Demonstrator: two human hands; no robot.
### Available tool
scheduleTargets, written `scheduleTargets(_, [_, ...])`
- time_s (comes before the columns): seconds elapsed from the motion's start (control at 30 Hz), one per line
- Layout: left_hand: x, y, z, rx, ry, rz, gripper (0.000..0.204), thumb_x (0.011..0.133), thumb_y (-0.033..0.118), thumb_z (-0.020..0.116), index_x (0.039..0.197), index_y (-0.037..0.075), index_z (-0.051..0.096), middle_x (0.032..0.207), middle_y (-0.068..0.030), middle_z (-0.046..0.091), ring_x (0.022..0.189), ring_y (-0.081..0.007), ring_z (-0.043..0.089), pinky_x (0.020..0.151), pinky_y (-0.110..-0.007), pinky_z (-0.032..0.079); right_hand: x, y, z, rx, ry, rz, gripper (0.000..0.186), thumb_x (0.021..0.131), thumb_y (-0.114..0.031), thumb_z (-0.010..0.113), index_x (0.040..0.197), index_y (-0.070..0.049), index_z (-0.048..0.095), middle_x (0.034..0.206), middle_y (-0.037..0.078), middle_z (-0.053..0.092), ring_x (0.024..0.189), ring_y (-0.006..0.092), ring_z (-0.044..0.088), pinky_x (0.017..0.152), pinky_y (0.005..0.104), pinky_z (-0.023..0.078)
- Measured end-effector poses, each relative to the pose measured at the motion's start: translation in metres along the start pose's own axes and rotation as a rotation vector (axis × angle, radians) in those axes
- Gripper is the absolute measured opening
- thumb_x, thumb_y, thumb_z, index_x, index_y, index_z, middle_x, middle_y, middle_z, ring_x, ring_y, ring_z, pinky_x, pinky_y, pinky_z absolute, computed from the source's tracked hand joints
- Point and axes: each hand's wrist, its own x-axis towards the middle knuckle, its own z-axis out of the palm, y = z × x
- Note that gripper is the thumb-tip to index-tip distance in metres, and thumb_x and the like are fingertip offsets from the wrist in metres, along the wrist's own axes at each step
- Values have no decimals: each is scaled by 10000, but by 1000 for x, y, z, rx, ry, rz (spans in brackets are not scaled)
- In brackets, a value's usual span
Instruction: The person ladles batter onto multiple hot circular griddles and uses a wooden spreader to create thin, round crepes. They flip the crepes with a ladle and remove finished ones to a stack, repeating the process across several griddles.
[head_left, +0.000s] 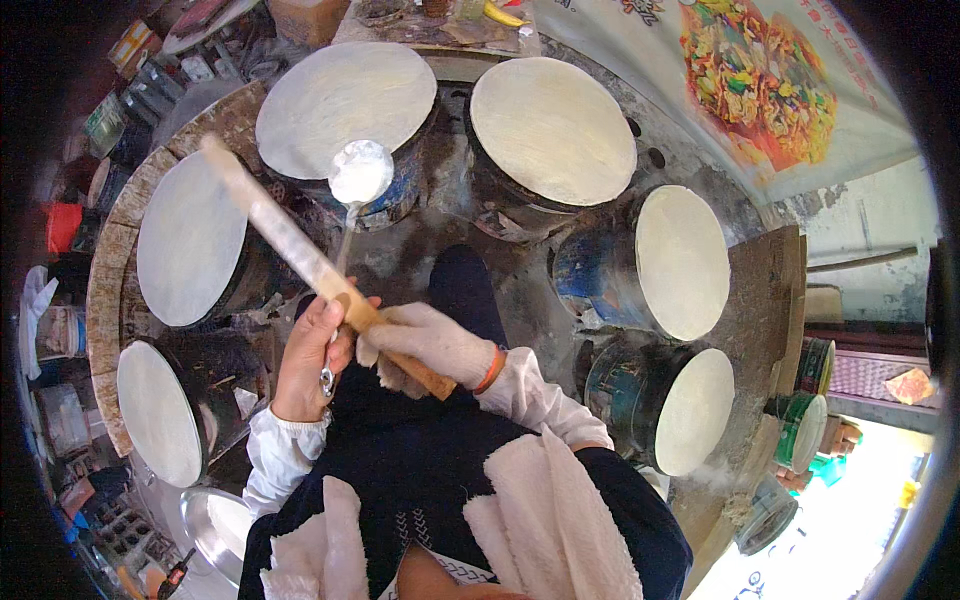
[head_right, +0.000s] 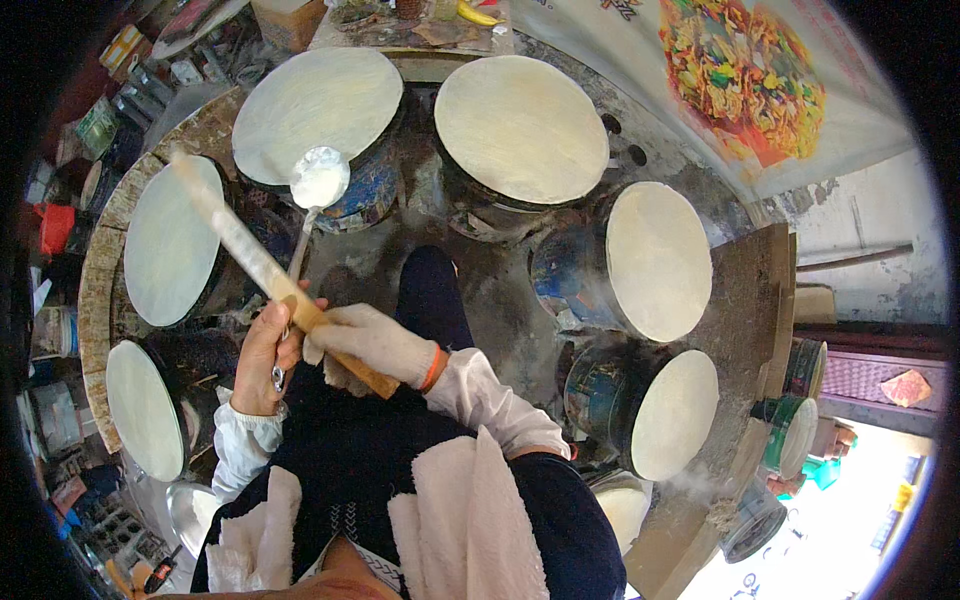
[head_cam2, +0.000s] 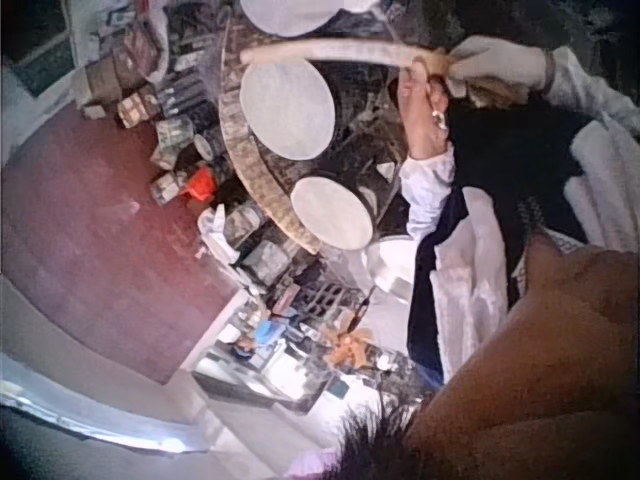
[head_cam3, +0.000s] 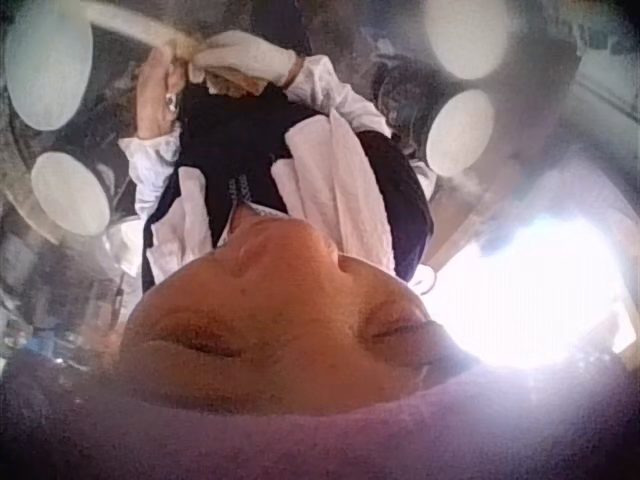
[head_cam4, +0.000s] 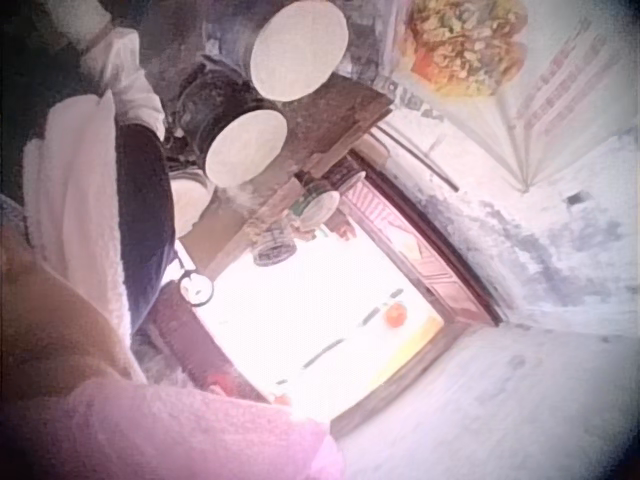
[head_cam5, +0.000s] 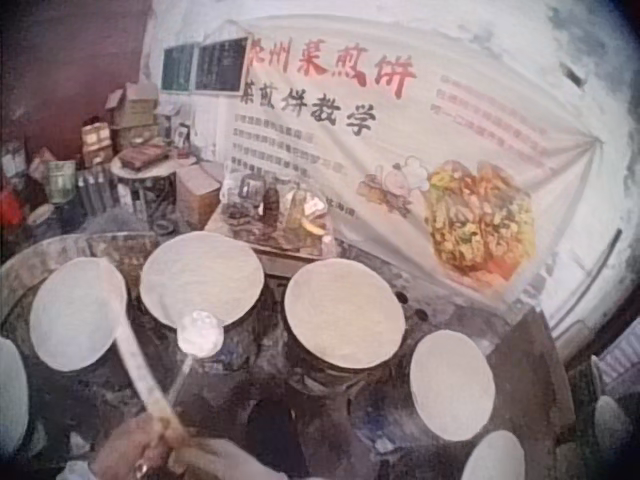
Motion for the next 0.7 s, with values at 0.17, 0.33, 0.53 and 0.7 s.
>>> scheduleTargets(0.17, [-3, 5, 13, -20, 20, -57, 452, 1007, 177, 589, 1423, 42, 474, 981, -88, 672, 472, -7, 396, 378, -168, 313, -6, 12, -39, -131, 62, -124, 436, 1044, -413, 453, 1093, -46, 683, 807, 96, 696, 600, 143, 642, 530, 284, 512])
scheduleTargets(0.33, [3, 14, 17, -82, 69, -33, 442, 1001, 134, 577, 1417, 28, 473, 975, -82, 643, 478, -9, 401, 371, -166, 306, 3, 28, -177, -120, 1045, -303, 365, 969, -311, 576, 1195, -31, 638, 869, 133, 706, 607, 186, 656, 522, 323, 531])
scheduleTargets(0.53, [10, 18, 6, -135, 98, -5, 428, 1008, 110, 544, 1411, 0, 450, 968, -79, 629, 479, -19, 385, 370, -166, 308, 55, 13, -238, -186, 1340, -81, 368, 846, -228, 733, 1089, 30, 632, 994, 143, 688, 867, 263, 680, 705, 375, 566])
scheduleTargets(0.7, [7, 23, 11, -145, 162, 22, 425, 1006, 113, 551, 1398, -15, 450, 956, -83, 622, 473, -22, 381, 368, -173, 313, 152, 13, -230, 345, 1538, -630, 765, 704, -64, 820, 1320, 7, 371, 1306, 161, 570, 1164, 300, 547, 1051, 396, 427])
